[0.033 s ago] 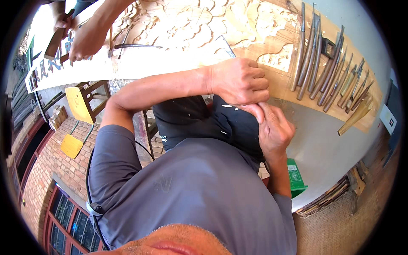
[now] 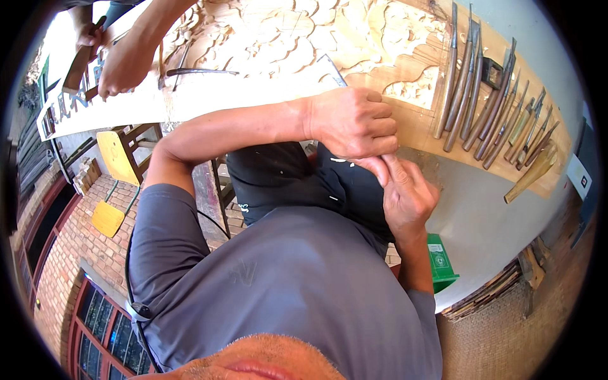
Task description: The person carves decorative patterns into a long wooden board using a chisel while another person uses a mallet and chisel on the same board.
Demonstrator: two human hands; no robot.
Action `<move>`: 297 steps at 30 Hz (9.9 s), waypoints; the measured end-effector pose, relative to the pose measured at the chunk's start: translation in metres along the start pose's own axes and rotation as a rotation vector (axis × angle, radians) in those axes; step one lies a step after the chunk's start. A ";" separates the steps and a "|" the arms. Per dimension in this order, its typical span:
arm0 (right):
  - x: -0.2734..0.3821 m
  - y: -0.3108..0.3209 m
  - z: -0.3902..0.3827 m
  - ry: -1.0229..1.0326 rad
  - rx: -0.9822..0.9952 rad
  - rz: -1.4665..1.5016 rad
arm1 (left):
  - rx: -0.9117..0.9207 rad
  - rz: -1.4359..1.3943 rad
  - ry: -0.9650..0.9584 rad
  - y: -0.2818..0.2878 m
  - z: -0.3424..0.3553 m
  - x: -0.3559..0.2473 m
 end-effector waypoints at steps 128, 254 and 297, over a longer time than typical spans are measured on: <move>-0.022 0.014 0.063 0.095 0.236 0.027 | -0.163 0.105 0.217 0.005 0.000 0.016; -0.114 0.181 0.022 -0.322 -0.248 -0.255 | 0.245 0.331 0.695 0.034 -0.132 -0.162; 0.043 -0.023 -0.022 -0.475 -0.110 0.541 | -0.088 0.115 0.013 0.048 0.017 -0.015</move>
Point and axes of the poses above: each hand's wrist, its own z-axis towards the middle knuckle, its own y-axis out of the back of the hand, x = y × z, the point moved 2 cm from there along z, towards the middle knuckle, and after that the axes turned 6 degrees about z, right-handed, at the moved point
